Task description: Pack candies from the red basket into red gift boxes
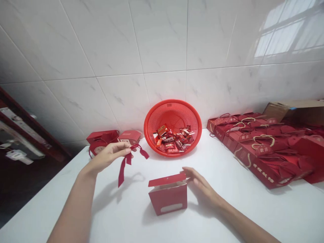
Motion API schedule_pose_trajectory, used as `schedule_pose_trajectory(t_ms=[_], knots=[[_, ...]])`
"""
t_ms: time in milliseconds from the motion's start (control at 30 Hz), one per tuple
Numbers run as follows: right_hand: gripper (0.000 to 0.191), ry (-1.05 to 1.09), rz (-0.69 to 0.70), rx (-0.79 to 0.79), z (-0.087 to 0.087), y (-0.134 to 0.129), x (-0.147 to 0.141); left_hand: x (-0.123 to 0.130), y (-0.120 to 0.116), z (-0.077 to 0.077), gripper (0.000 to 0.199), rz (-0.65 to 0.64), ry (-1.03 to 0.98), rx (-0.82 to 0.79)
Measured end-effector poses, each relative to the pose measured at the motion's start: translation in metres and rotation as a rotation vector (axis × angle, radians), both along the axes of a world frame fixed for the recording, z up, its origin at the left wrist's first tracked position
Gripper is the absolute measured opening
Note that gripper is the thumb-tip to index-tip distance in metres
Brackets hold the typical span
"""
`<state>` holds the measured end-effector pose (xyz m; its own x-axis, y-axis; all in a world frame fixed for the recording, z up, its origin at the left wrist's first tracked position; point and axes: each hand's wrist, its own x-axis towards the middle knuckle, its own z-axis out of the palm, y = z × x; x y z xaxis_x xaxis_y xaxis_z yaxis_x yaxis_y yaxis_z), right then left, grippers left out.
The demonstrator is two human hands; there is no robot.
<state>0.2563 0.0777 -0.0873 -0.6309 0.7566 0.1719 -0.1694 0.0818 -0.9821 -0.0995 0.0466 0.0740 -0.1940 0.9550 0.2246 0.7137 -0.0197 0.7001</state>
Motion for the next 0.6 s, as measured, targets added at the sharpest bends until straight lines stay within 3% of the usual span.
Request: schedule_pose_trajectory(t_ms=[100,233,300,400,500,533,600], knots=[[0.066,-0.009,-0.168,-0.001,0.012,0.008,0.002,0.049,0.014,-0.001,0.036,-0.404,-0.164,-0.186],[0.091,0.020,-0.187,0.100,0.030,0.012,0.000,0.117,0.038,-0.012,0.031,-0.718,-0.111,-0.310],[0.080,0.029,-0.167,0.105,0.036,0.013,-0.001,0.140,0.046,-0.016,0.030,-0.813,-0.072,-0.268],[0.043,-0.066,-0.140,0.074,0.049,0.021,0.007,0.150,0.054,-0.021,0.030,-0.802,-0.086,-0.210],[0.032,-0.307,-0.219,0.133,0.079,0.043,0.037,0.136,0.057,-0.028,0.035,-0.711,-0.163,-0.219],[0.031,-0.394,-0.310,0.204,0.095,0.054,0.052,0.127,0.056,-0.030,0.038,-0.684,-0.183,-0.226],[0.034,-0.595,-0.647,0.377,0.130,0.080,0.087,0.110,0.051,-0.033,0.045,-0.638,-0.205,-0.243]])
